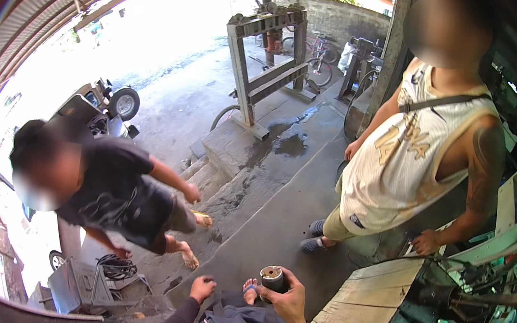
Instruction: The person uses a thin metal rod to clean a cylindrical metal part, then moves to a bench grinder to smooth the part's edges. The person repeatedly rotates the part against the grinding wheel and inspects it between passes.
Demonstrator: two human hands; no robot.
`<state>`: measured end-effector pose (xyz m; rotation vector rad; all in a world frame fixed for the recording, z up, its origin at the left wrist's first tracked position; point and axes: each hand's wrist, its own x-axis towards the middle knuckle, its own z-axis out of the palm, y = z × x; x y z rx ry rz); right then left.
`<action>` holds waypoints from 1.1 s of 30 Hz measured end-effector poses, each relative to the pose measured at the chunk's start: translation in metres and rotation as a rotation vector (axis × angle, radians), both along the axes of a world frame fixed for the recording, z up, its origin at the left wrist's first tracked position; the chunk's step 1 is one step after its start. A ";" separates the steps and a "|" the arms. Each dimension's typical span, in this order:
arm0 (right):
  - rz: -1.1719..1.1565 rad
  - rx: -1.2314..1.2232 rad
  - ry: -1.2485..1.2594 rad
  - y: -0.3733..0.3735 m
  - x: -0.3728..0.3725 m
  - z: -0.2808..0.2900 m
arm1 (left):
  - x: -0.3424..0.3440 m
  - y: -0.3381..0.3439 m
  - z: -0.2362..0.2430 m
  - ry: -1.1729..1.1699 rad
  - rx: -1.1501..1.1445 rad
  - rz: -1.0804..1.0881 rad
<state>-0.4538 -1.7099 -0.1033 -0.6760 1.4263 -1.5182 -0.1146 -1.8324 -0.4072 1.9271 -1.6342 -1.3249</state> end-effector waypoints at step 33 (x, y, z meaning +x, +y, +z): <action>-0.450 -0.052 0.051 -0.888 -0.513 -0.136 | -0.389 -0.843 -0.111 -0.292 0.241 0.092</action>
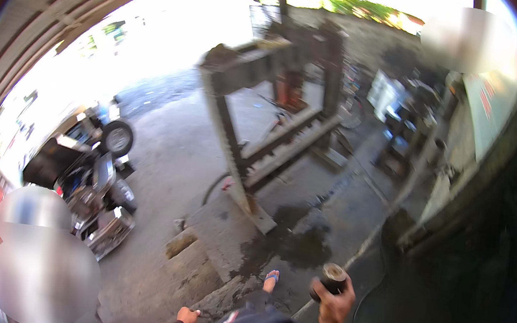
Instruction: The person uses a thin metal rod to clean a cylindrical metal part, then moves to a bench grinder to smooth the part's edges. The person repeatedly rotates the part against the grinding wheel and inspects it between passes.
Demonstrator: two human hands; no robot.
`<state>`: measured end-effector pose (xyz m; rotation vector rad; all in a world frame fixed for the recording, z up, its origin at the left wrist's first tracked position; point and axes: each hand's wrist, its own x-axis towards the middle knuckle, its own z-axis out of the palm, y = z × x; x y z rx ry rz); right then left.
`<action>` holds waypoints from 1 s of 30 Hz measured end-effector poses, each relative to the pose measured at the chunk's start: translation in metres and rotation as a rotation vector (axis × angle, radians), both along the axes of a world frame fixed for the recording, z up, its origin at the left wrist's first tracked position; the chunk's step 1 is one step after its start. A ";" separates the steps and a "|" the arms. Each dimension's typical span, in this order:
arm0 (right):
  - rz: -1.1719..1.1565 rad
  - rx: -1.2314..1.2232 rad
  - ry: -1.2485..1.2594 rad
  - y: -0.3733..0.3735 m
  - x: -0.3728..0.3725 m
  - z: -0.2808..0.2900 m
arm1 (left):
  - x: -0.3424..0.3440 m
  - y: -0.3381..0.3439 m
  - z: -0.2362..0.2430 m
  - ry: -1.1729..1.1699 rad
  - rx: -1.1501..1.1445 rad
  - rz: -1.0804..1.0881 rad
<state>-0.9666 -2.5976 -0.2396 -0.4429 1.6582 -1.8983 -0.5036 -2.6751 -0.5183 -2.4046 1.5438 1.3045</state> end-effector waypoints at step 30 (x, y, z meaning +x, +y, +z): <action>0.092 0.387 0.414 -0.538 -0.712 -0.062 | -1.084 -0.586 0.209 1.311 0.193 -0.474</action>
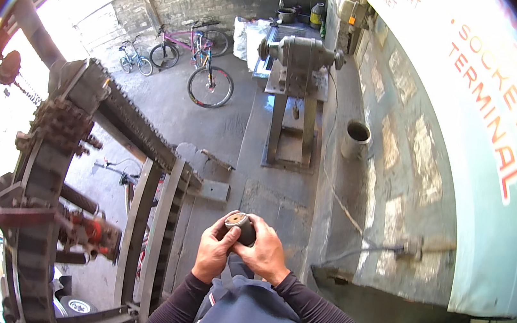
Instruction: The person uses a thin metal rod to clean a cylindrical metal part, then moves to a bench grinder to smooth the part's edges. The person repeatedly rotates the part against the grinding wheel and inspects it between passes.
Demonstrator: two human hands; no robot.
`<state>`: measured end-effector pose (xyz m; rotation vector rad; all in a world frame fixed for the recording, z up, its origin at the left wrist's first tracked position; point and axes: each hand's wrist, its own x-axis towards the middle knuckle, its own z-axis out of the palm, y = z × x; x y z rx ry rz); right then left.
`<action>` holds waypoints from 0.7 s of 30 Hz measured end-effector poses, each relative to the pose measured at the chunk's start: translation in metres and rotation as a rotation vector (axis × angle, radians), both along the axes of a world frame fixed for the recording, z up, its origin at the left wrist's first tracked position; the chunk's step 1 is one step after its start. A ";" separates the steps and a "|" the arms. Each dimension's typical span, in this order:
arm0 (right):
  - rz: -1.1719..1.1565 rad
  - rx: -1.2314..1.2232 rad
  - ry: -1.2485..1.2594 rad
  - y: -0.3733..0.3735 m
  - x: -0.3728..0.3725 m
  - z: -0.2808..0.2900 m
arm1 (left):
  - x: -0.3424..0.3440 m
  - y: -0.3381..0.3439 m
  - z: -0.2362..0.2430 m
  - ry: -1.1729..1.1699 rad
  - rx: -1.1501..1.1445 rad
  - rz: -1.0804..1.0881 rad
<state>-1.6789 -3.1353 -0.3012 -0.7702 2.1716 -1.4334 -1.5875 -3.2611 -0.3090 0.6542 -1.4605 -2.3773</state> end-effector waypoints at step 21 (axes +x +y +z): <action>-0.257 0.421 0.305 -0.242 -0.519 -0.141 | -0.382 -0.303 -0.033 0.072 0.248 -0.243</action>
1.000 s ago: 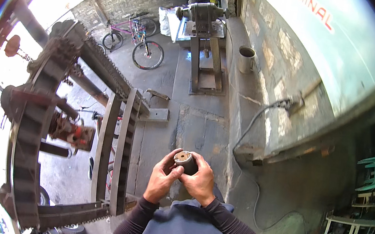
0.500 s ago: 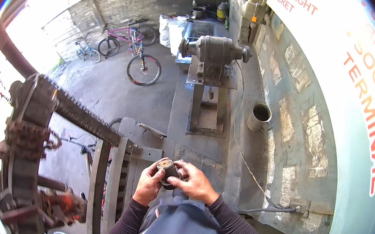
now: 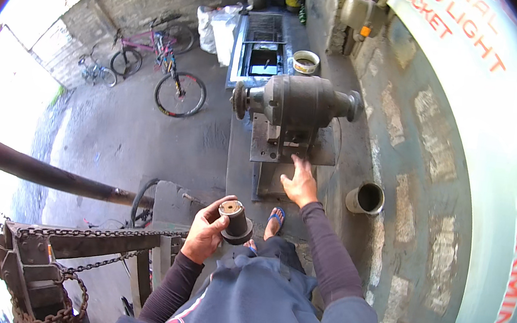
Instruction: The person uses a thin metal rod to clean a cylindrical metal part, then moves to a bench grinder to smooth the part's edges. The person repeatedly rotates the part against the grinding wheel and inspects it between passes.
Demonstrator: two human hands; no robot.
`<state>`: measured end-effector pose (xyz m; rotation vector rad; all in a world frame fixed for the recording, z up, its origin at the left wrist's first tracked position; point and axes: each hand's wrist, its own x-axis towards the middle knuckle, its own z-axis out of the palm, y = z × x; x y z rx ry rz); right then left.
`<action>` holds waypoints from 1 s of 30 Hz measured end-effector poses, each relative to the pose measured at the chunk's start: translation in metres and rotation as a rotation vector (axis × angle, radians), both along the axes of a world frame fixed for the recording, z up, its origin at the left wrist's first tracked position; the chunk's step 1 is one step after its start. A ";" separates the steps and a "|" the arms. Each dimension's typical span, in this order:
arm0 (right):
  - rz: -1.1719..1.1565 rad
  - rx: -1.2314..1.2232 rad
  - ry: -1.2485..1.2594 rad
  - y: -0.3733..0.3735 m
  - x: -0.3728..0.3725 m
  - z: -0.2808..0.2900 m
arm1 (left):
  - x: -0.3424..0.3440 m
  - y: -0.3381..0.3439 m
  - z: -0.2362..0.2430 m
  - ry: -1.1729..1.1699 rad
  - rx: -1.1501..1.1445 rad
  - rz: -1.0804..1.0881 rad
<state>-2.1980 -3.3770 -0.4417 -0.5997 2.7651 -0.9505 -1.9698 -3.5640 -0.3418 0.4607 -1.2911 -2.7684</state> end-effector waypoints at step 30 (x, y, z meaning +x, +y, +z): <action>-0.151 -0.688 -0.752 -0.140 -0.016 0.053 | -0.192 -0.132 -0.083 -0.170 0.188 -0.132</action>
